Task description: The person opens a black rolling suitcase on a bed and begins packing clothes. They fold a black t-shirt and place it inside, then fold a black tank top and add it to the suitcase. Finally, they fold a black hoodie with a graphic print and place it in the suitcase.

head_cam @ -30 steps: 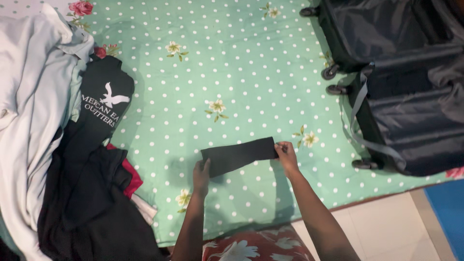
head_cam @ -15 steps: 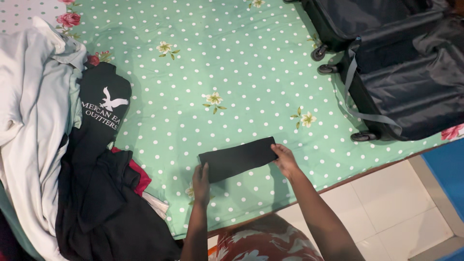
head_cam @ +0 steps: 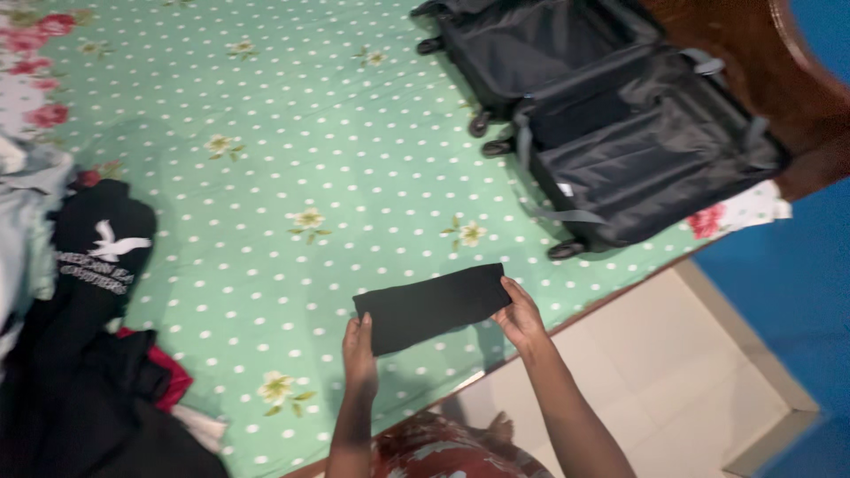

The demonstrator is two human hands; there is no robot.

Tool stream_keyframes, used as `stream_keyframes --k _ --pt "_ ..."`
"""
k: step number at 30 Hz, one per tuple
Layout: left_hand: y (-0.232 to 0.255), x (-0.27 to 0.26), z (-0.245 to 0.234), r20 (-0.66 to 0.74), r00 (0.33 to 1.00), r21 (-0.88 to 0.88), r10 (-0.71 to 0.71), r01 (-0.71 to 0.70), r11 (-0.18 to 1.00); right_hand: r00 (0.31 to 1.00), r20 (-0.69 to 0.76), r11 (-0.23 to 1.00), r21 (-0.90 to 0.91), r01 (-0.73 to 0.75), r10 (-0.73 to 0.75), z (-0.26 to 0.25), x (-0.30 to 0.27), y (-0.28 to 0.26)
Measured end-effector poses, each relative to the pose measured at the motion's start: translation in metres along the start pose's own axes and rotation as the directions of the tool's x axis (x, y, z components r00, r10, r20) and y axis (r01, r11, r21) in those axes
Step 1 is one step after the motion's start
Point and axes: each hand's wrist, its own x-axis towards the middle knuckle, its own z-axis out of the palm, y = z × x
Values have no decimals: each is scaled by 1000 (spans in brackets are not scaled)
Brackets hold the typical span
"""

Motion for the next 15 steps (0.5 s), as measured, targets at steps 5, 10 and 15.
stream_keyframes --k 5,10,15 --pt "-15 -37 96 44 991 -198 -127 133 971 999 -2 994 101 45 -45 -56 -15 -71" --pt "-28 -73 181 86 975 -237 -206 221 946 991 -19 976 170 135 -134 -104 -37 -137" --pt "-42 -90 253 118 961 -287 -249 273 918 985 -42 963 205 174 -169 -120 -61 -203"
